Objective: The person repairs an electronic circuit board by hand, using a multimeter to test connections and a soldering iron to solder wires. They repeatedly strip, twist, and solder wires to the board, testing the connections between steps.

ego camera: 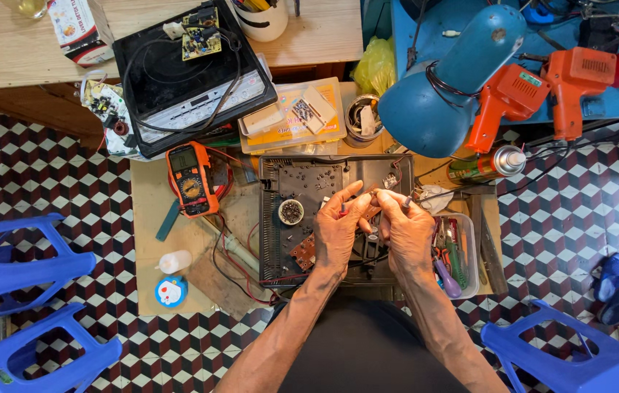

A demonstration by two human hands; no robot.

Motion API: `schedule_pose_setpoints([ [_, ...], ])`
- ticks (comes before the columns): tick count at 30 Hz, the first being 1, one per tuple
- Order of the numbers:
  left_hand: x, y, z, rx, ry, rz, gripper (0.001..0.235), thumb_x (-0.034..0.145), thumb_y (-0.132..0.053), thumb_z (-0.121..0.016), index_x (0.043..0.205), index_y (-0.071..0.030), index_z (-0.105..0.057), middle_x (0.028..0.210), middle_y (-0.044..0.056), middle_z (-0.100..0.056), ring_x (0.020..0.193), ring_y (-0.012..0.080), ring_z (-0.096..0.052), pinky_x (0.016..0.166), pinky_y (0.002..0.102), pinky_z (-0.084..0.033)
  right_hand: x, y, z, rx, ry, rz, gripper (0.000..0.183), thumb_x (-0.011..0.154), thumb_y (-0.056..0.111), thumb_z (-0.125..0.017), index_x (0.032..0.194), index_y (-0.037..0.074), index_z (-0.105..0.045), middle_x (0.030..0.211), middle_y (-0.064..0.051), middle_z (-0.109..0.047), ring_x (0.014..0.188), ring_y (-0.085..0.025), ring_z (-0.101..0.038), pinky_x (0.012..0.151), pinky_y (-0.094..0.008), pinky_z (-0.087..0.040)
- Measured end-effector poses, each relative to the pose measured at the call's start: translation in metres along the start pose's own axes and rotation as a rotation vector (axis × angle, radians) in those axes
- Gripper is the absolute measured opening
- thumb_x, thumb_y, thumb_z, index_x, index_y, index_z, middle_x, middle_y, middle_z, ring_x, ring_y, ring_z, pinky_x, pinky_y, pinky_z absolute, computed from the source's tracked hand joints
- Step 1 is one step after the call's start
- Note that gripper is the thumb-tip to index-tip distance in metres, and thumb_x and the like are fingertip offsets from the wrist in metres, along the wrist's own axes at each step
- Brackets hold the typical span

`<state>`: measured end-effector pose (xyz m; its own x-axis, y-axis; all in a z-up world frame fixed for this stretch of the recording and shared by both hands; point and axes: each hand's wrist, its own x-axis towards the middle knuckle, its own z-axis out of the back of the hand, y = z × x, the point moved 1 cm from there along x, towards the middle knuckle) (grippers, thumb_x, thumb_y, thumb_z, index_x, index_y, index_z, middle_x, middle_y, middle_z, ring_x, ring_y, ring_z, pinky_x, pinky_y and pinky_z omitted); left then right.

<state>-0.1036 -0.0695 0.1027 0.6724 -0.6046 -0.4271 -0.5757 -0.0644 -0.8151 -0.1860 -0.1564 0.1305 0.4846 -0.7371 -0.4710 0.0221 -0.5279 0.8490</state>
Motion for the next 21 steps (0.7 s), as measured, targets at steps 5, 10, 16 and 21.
schedule_pose_setpoints([
  [5, 0.003, 0.001, 0.002, 0.025, -0.019, 0.014, 0.049, 0.095, -0.016, -0.073, 0.138, 0.005, -0.062, 0.085, 0.002, -0.074, 0.062, 0.0044, -0.062, 0.059, 0.018, -0.052, 0.003, 0.0, -0.002, 0.014, 0.002, -0.012, 0.018, 0.099, 0.015, -0.066, 0.104, -0.001, -0.073, 0.058, 0.004, -0.053, 0.045, -0.003, -0.04, 0.04, -0.021, -0.027],
  [10, 0.006, 0.005, 0.011, -0.102, -0.036, 0.089, 0.052, 0.093, -0.017, -0.075, 0.14, 0.002, -0.062, 0.079, 0.0, -0.069, 0.057, 0.0028, -0.054, 0.052, 0.016, -0.039, 0.029, -0.017, 0.013, 0.054, 0.016, -0.077, 0.016, 0.099, 0.013, -0.065, 0.102, -0.002, -0.071, 0.072, 0.001, -0.064, 0.045, -0.005, -0.041, 0.04, -0.022, -0.027],
  [16, -0.001, 0.003, 0.043, -0.144, -0.215, 0.198, 0.042, 0.09, -0.014, -0.076, 0.13, -0.004, -0.069, 0.077, -0.003, -0.068, 0.059, 0.0025, -0.053, 0.052, 0.017, -0.036, 0.111, -0.058, 0.037, -0.027, -0.108, -0.244, 0.013, 0.095, 0.01, -0.066, 0.102, 0.0, -0.069, 0.082, -0.009, -0.072, 0.044, -0.006, -0.044, 0.038, -0.023, -0.03],
  [21, -0.017, 0.002, 0.064, -0.183, -0.267, 0.196, 0.034, 0.09, -0.019, -0.076, 0.121, -0.005, -0.075, 0.07, -0.004, -0.061, 0.056, 0.0006, -0.047, 0.045, 0.016, -0.027, 0.152, -0.091, 0.047, -0.127, -0.187, -0.296, 0.02, 0.095, 0.012, -0.069, 0.105, -0.005, -0.067, 0.081, -0.01, -0.071, 0.044, -0.007, -0.044, 0.038, -0.024, -0.031],
])
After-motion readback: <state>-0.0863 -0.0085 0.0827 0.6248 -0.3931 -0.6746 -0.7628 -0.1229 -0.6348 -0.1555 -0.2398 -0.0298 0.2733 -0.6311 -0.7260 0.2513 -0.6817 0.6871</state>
